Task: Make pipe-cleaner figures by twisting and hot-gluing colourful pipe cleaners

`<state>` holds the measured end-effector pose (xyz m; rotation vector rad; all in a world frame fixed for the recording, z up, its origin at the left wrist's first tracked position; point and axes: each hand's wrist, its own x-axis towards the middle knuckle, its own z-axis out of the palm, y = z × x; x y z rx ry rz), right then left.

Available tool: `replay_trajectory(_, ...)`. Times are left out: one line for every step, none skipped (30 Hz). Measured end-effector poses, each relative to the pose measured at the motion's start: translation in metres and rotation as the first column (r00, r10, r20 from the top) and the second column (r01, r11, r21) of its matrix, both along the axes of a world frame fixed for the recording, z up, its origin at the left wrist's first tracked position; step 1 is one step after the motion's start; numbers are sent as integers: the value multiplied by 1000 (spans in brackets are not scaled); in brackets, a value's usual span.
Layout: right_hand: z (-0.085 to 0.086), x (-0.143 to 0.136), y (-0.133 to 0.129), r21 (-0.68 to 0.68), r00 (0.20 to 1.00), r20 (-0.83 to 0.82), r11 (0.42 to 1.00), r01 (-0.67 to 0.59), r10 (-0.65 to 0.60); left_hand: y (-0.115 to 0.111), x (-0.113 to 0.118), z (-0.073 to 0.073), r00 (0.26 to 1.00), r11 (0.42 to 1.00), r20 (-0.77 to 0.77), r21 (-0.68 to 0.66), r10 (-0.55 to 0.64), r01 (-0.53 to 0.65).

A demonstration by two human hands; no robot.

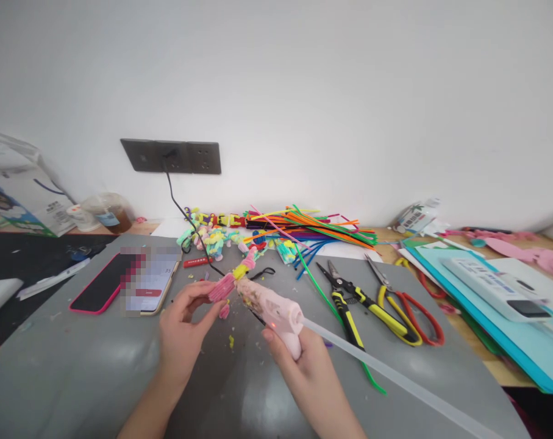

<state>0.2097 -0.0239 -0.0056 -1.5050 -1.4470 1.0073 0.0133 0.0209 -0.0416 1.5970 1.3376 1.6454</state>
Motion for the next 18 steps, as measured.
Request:
replay_trajectory(0, 0, 0, -3, 1000, 0, 1000, 9, -9, 0, 0, 0, 1000, 1000, -3, 1, -2, 2)
replay_trajectory(0, 0, -1, -10, 1000, -1, 1000, 9, -9, 0, 0, -1, 1000, 1000, -4, 0, -5, 5)
replay_trajectory(0, 0, -2, -18, 1000, -2, 1000, 1, -1, 0, 0, -1, 1000, 1000, -3, -1, -7, 7)
replay_trajectory(0, -1, -3, -28, 1000, 1, 1000, -12, 12, -1, 1, -1, 1000, 1000, -3, -2, -11, 11)
replay_trajectory(-1, -1, -5, -41, 1000, 9, 999, -27, 27, -1, 1, -1, 1000, 1000, -3, 0, -14, 14)
replay_trajectory(-2, -2, -6, -55, 999, 19, 998, -43, 44, -1, 1, 0, 1000, 1000, -3, 0, -17, 17)
replay_trajectory(-3, -2, -7, -64, 998, 30, 996, -54, 56, -1, 1, 0, 1000, 1000, -5, -2, -18, 18)
replay_trajectory(-5, -2, -8, -65, 998, 40, 996, -55, 58, -1, 1, 0, 1000, 1000, -5, -2, -14, 14)
replay_trajectory(-7, -1, -8, -58, 998, 46, 997, -48, 51, -1, 0, 0, 1000, 1000, -6, 0, -11, 11)
replay_trajectory(-9, -1, -8, -50, 998, 48, 998, -38, 41, -2, 0, 0, 1000, 1000, -5, 1, -6, 6)
replay_trajectory(-10, 0, -7, -40, 999, 47, 999, -24, 26, -2, 0, 0, 1000, 1000, -3, 4, 1, -1)
replay_trajectory(-10, 2, -7, -35, 999, 46, 999, -12, 13, -1, -1, 0, 1000, 1000, 0, 11, 7, -7)
replay_trajectory(-10, 2, -6, -39, 999, 48, 999, -7, 8, -1, -1, -1, 1000, 1000, 2, 22, 12, -12)
replay_trajectory(-8, 3, -6, -48, 999, 52, 999, -10, 12, -1, -1, -1, 1000, 999, 2, 31, 14, -14)
replay_trajectory(-6, 3, -6, -57, 998, 59, 998, -19, 22, 0, -1, -1, 1000, 999, 3, 42, 15, -15)
replay_trajectory(-4, 2, -5, -60, 997, 67, 998, -32, 36, 0, -1, -1, 1000, 998, 7, 54, 14, -15)
replay_trajectory(-1, 1, -5, -58, 996, 76, 997, -47, 51, 0, -1, 0, 1000, 998, 13, 63, 11, -11)
replay_trajectory(1, 0, -5, -53, 994, 83, 997, -61, 65, 1, -1, 0, 1000, 998, 23, 65, 5, -6)
